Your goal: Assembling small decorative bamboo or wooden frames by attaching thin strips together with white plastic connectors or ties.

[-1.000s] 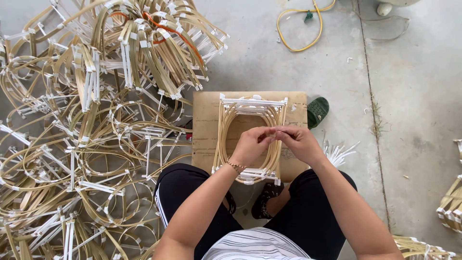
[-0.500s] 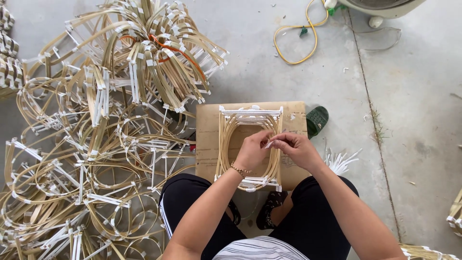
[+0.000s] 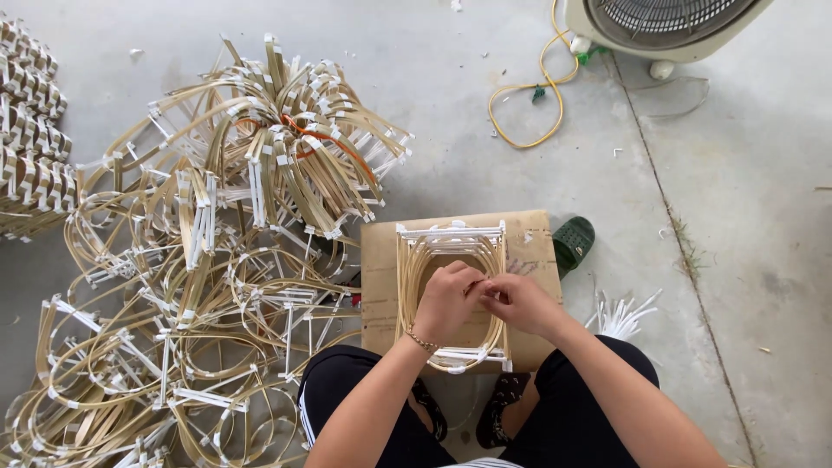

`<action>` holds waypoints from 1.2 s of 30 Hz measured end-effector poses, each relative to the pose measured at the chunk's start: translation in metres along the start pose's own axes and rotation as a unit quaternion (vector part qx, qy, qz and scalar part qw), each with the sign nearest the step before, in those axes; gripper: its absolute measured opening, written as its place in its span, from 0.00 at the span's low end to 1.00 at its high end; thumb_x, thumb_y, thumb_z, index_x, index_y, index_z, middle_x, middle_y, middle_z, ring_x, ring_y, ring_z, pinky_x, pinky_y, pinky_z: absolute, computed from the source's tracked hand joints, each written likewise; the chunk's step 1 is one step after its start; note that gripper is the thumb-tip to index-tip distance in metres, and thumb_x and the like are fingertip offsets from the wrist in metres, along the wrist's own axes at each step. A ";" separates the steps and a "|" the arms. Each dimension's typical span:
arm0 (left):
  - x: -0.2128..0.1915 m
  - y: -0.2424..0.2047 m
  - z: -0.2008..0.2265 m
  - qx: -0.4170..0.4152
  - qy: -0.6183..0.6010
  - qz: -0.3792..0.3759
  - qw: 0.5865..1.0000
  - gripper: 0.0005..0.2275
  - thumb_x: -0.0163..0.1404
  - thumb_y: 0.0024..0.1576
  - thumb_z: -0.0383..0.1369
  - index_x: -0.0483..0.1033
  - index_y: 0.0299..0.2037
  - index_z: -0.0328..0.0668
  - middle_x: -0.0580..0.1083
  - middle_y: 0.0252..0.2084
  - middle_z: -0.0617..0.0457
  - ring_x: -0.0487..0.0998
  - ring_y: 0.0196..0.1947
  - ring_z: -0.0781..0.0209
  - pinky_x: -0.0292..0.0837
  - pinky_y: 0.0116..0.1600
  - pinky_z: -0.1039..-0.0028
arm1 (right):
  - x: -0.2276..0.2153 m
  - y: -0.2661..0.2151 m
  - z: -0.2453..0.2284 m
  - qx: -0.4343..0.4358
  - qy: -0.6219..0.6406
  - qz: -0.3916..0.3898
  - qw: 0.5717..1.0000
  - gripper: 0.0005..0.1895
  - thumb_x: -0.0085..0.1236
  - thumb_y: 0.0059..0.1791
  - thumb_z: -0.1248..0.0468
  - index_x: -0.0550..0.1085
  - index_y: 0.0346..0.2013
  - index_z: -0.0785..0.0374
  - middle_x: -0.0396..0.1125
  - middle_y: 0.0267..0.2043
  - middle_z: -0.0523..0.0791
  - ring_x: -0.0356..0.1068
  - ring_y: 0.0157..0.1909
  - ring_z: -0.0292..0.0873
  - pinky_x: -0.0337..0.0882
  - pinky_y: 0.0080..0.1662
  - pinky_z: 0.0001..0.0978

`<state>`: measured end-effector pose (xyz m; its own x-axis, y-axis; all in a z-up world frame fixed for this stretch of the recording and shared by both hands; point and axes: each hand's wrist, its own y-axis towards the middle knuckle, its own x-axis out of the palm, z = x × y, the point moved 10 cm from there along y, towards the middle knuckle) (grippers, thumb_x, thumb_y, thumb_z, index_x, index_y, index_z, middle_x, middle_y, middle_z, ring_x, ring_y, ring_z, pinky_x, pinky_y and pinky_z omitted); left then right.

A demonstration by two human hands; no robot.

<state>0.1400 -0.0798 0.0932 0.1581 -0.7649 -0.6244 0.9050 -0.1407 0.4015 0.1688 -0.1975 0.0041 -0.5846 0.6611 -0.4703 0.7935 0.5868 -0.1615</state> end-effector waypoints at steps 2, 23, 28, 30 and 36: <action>0.019 0.001 -0.040 -0.096 -0.094 -0.028 0.990 0.07 0.56 0.58 0.34 0.80 0.36 0.39 0.76 0.32 0.51 0.76 0.31 0.57 0.71 0.40 0.69 | 0.000 0.001 0.016 0.059 0.017 -0.005 0.998 0.10 0.60 0.51 0.61 0.80 0.41 0.64 0.70 0.27 0.44 0.63 0.27 0.33 0.66 0.31 0.30; 0.122 -0.056 -0.118 -0.432 -0.431 -0.123 0.783 0.14 0.53 0.64 0.41 0.84 0.38 0.38 0.72 0.30 0.61 0.67 0.32 0.73 0.63 0.40 0.76 | -0.041 -0.037 -0.072 -0.200 -0.188 0.245 0.930 0.06 0.64 0.48 0.64 0.78 0.39 0.59 0.71 0.38 0.44 0.73 0.36 0.46 0.72 0.37 0.35; 0.105 -0.063 -0.159 -0.424 -0.414 0.010 0.806 0.09 0.58 0.59 0.36 0.86 0.36 0.38 0.75 0.29 0.62 0.67 0.29 0.76 0.64 0.36 0.81 | -0.052 -0.068 0.027 -0.008 -0.074 0.278 0.958 0.08 0.63 0.49 0.63 0.79 0.41 0.61 0.71 0.37 0.44 0.72 0.33 0.40 0.73 0.36 0.30; 0.108 -0.078 -0.184 -0.457 -0.395 0.054 0.795 0.09 0.58 0.59 0.35 0.85 0.35 0.37 0.73 0.27 0.61 0.61 0.25 0.73 0.57 0.30 0.79 | -0.052 -0.088 0.080 0.102 -0.023 0.276 0.956 0.06 0.65 0.49 0.63 0.80 0.36 0.63 0.72 0.33 0.45 0.72 0.33 0.38 0.72 0.37 0.30; 0.112 -0.032 -0.146 -0.359 -0.472 -0.004 0.805 0.10 0.53 0.63 0.33 0.82 0.41 0.32 0.79 0.38 0.56 0.77 0.39 0.73 0.75 0.48 0.80 | -0.054 -0.070 0.098 0.032 0.303 0.286 0.909 0.06 0.60 0.53 0.66 0.80 0.43 0.61 0.75 0.46 0.42 0.70 0.43 0.31 0.71 0.44 0.26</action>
<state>0.1861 -0.0690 -0.0871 0.0875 -0.9505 0.2983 0.9532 -0.0071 -0.3023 0.1611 -0.3203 -0.0447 -0.0444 0.9967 0.0679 0.9935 0.0512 -0.1014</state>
